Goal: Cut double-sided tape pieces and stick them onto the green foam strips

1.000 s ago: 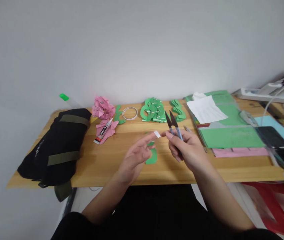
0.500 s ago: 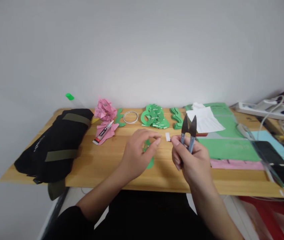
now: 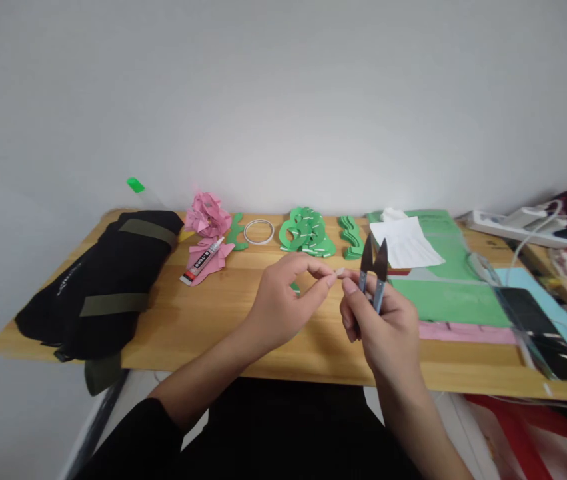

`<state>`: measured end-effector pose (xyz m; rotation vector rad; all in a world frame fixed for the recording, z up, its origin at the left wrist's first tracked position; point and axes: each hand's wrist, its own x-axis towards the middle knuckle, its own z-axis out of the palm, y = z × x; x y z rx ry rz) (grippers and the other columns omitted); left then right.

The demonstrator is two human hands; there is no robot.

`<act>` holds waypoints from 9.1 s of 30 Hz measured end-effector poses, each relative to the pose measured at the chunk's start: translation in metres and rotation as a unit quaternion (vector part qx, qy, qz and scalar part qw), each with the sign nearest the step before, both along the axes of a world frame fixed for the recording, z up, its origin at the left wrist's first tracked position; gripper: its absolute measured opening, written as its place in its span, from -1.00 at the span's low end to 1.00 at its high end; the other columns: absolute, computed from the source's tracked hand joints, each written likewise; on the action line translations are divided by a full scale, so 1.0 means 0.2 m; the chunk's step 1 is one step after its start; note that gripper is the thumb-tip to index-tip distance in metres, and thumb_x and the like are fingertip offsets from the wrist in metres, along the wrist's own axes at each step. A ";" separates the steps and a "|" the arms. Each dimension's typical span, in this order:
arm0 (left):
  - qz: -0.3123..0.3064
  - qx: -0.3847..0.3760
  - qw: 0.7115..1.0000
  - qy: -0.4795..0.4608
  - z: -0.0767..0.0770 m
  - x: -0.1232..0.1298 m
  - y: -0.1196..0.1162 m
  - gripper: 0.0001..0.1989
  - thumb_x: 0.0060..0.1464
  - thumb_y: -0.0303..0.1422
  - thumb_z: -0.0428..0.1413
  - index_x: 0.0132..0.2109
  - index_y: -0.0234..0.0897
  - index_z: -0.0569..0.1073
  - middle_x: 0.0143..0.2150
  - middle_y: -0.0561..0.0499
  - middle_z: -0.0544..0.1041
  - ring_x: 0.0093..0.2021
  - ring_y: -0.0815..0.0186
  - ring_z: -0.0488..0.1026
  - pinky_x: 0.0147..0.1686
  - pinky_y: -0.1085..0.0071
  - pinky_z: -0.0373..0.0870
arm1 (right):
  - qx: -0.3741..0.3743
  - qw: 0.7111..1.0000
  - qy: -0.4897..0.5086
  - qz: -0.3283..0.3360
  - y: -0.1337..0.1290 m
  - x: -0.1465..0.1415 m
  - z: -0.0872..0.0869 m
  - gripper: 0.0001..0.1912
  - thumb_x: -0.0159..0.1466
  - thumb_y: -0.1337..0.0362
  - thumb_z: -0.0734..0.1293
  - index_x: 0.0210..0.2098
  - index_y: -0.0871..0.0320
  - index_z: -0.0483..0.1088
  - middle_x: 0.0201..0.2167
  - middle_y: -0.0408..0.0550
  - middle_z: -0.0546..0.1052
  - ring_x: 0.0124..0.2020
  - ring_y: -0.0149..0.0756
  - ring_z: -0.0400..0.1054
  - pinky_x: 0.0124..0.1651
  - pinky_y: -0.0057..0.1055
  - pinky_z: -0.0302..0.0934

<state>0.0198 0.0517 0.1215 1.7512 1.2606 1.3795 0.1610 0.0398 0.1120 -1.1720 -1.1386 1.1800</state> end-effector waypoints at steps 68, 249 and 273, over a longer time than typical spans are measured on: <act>-0.045 -0.335 0.906 -0.255 -0.08 -0.03 0.40 -0.91 -0.08 -0.36 0.25 -0.44 -0.30 0.55 -0.48 0.07 0.56 -0.42 0.42 0.44 -0.26 0.44 0.39 | -0.122 0.983 0.014 0.138 0.26 0.07 -0.20 -0.51 0.31 -0.14 0.22 -0.41 0.19 0.37 -0.70 -0.32 0.04 -0.69 -0.54 -0.16 -0.67 -0.52 -0.30; -0.090 -0.065 0.921 0.373 -0.64 -0.24 -0.12 -0.20 0.15 -0.31 0.16 0.37 -0.43 -0.08 0.34 -0.50 0.20 0.38 -0.10 0.15 0.24 -0.08 0.23 | -0.241 0.961 -0.123 0.064 0.02 0.04 -0.46 -0.65 0.07 -0.06 0.30 -0.53 0.09 0.24 -0.82 -0.36 0.15 -0.83 -0.47 0.03 -0.74 -0.48 -0.08; 0.087 -0.276 0.955 0.059 -0.42 -0.12 -0.02 -0.44 0.08 -0.43 0.06 0.25 -0.26 0.20 -0.49 0.17 0.48 -0.43 0.36 0.48 -0.29 0.37 0.40 | -0.329 0.928 0.011 0.174 0.17 0.09 -0.47 -0.54 0.02 -0.12 0.42 -0.55 0.10 0.22 -0.77 -0.40 0.07 -0.81 -0.60 -0.13 -0.74 -0.53 -0.23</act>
